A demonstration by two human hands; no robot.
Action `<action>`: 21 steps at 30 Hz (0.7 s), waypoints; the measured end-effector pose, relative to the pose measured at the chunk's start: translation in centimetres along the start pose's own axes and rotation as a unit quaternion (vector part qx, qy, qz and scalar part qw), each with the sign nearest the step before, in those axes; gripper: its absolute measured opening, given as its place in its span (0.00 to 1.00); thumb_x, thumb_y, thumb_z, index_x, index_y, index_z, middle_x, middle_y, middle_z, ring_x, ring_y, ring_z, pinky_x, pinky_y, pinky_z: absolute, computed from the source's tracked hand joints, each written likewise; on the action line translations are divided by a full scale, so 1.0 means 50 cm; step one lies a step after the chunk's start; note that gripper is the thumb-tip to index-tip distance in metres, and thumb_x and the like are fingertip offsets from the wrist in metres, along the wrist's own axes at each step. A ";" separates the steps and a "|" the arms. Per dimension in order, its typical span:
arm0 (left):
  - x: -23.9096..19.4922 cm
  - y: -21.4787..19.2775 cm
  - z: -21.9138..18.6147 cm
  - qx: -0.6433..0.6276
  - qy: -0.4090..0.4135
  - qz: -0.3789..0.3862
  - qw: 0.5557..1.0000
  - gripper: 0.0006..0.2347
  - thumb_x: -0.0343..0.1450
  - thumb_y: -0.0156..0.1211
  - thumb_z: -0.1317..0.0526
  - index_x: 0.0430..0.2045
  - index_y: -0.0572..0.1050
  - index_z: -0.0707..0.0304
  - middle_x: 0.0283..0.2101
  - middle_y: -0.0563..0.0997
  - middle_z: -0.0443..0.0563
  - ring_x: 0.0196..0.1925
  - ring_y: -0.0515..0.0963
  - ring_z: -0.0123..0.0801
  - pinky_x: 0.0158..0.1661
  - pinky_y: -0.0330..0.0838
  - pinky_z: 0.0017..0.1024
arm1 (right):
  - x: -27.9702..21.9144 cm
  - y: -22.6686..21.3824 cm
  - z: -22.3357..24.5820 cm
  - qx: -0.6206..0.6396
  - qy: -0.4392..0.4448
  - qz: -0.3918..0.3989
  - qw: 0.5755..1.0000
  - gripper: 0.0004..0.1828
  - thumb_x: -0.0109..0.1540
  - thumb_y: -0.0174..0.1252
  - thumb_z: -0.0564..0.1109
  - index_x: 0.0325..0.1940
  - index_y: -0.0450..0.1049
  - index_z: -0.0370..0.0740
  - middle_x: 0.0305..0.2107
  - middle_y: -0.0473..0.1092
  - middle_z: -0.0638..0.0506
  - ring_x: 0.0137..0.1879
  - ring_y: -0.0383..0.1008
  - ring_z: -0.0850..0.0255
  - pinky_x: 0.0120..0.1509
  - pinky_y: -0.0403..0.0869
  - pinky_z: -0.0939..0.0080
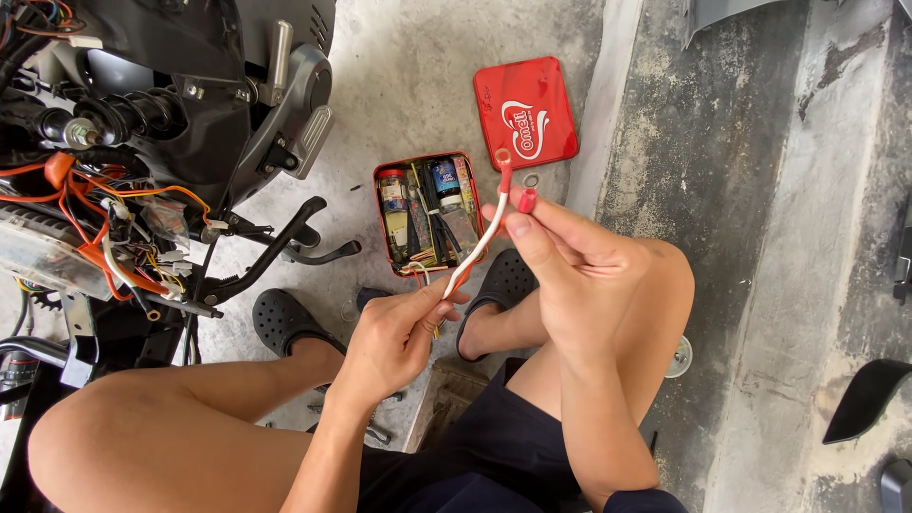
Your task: The person sits on the floor and works on the motorcycle's electrical system, stripping the insulation from white and orange wires using pliers. They then select a small connector from a plastic box and attach it to the prepared wire ends.
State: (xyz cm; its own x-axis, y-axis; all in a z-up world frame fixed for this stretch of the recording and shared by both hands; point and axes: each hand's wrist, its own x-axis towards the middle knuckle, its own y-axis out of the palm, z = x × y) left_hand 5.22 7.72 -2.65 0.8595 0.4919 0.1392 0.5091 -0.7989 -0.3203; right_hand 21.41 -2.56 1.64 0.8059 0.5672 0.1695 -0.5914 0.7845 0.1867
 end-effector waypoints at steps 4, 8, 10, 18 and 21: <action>0.000 -0.013 -0.001 0.033 0.019 0.011 0.999 0.18 0.72 0.53 0.72 0.57 0.74 0.67 0.40 0.86 0.56 0.37 0.87 0.38 0.40 0.81 0.33 | 0.002 0.004 -0.020 0.061 -0.011 0.001 0.998 0.13 0.67 0.61 0.28 0.56 0.75 0.25 0.50 0.76 0.38 0.55 0.82 0.50 0.66 0.82 0.53; -0.009 -0.021 -0.001 -0.038 -0.075 0.043 0.996 0.12 0.76 0.53 0.68 0.52 0.78 0.64 0.29 0.80 0.51 0.27 0.79 0.30 0.31 0.75 0.28 | 0.009 -0.008 -0.047 0.110 0.025 -0.017 0.994 0.12 0.66 0.63 0.28 0.55 0.77 0.24 0.47 0.77 0.38 0.49 0.81 0.54 0.59 0.82 0.54; -0.017 -0.019 0.008 -0.093 -0.163 0.064 0.980 0.11 0.77 0.51 0.67 0.49 0.80 0.63 0.21 0.75 0.49 0.21 0.73 0.27 0.26 0.71 0.26 | 0.016 -0.015 -0.058 0.111 0.011 -0.025 0.993 0.12 0.68 0.64 0.28 0.56 0.77 0.24 0.45 0.77 0.37 0.47 0.80 0.55 0.57 0.81 0.55; 0.066 -0.065 -0.037 -0.291 -0.098 -0.039 0.951 0.10 0.82 0.48 0.62 0.45 0.76 0.71 0.26 0.67 0.40 0.27 0.63 0.19 0.29 0.57 0.20 | 0.058 -0.046 -0.103 -0.026 0.168 0.287 0.943 0.34 0.72 0.43 0.65 0.64 0.71 0.32 0.56 0.75 0.42 0.62 0.77 0.54 0.70 0.74 0.54; 0.135 -0.090 -0.055 -0.373 -0.080 -0.030 0.924 0.11 0.84 0.47 0.61 0.49 0.75 0.71 0.26 0.66 0.40 0.25 0.60 0.19 0.27 0.53 0.21 | 0.050 -0.070 -0.158 -0.028 0.199 0.443 0.874 0.40 0.69 0.36 0.69 0.64 0.72 0.33 0.58 0.74 0.46 0.66 0.74 0.56 0.72 0.70 0.55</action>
State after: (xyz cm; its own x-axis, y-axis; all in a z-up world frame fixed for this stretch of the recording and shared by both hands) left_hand 8.84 13.68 2.29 0.8410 0.5405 -0.0231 0.4973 -0.7554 0.4268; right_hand 25.71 -1.90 -6.24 -0.0151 0.9917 -0.1278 -0.9947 -0.0019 0.1028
